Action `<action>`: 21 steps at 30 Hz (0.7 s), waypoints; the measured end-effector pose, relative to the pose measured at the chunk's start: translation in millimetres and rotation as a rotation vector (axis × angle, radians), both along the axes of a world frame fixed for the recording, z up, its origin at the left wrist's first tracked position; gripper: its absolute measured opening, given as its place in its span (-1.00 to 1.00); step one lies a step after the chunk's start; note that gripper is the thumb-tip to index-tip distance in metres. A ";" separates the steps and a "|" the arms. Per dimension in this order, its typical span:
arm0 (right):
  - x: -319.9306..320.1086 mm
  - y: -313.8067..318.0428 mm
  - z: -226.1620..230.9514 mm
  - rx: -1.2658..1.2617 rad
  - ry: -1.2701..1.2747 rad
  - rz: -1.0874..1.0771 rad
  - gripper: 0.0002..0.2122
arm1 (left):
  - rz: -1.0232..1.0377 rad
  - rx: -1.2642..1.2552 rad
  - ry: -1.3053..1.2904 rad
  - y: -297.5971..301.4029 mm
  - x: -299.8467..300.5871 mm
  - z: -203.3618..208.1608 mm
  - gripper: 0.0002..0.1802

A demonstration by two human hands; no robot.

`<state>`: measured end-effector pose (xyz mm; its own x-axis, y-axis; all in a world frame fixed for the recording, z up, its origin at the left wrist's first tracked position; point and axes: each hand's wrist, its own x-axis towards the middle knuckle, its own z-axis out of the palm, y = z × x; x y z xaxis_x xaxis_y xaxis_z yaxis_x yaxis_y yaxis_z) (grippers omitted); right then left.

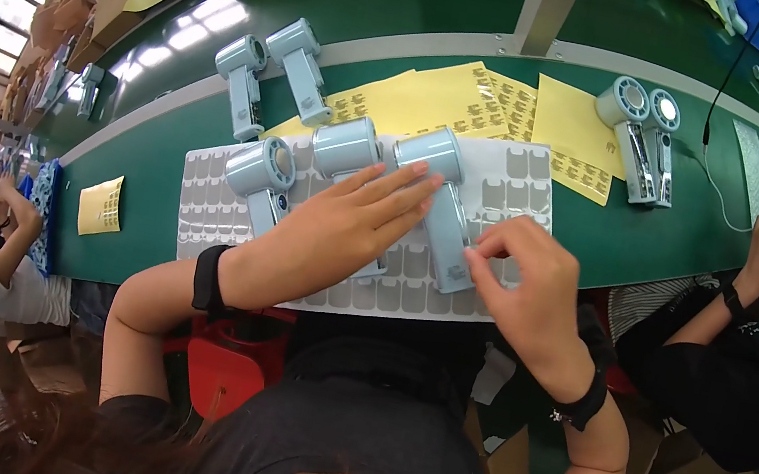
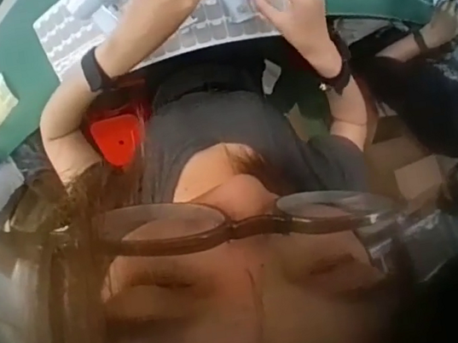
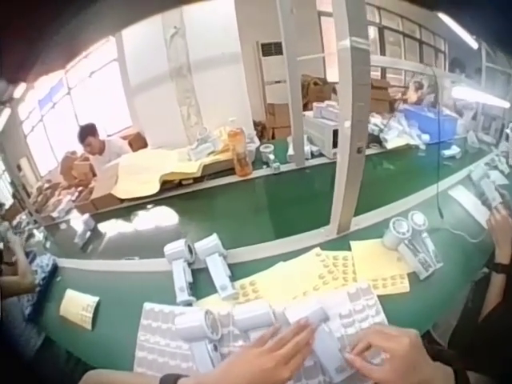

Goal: The person peels stickers from a sheet and applies them to the bottom of handheld fans, repeating the process for several fans. Finally, they peel a different sticker from a yellow sheet and apply it to the fans.

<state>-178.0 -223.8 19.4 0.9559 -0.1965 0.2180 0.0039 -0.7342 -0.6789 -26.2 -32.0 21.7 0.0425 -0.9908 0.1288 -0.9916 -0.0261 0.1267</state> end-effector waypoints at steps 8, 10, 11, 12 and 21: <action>161.2 -78.1 -35.2 -0.112 0.195 -0.033 -0.83 | -0.016 0.047 -0.166 -10.0 -9.1 3.6 -0.51; 177.1 -73.9 -47.2 -0.234 0.322 -0.066 -0.82 | -0.019 0.052 -0.185 -12.6 -12.9 4.5 -0.52; 182.2 -68.4 -46.7 -0.308 0.327 -0.089 -0.81 | -0.019 0.017 -0.196 -15.2 -13.5 6.3 -0.52; 183.3 -64.1 -46.7 -0.380 0.334 -0.108 -0.79 | -0.017 -0.016 -0.205 -17.7 -16.9 8.2 -0.53; 72.6 -45.7 -36.6 -0.183 -0.365 -0.199 -0.88 | -0.318 0.032 -0.261 -38.4 -17.3 -0.1 -0.51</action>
<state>-105.4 -269.5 -17.1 0.7579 -0.2952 0.5818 0.0657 -0.8527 -0.5182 -43.5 -70.4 21.6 -0.2969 -0.9528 0.0633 -0.9495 0.2875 -0.1260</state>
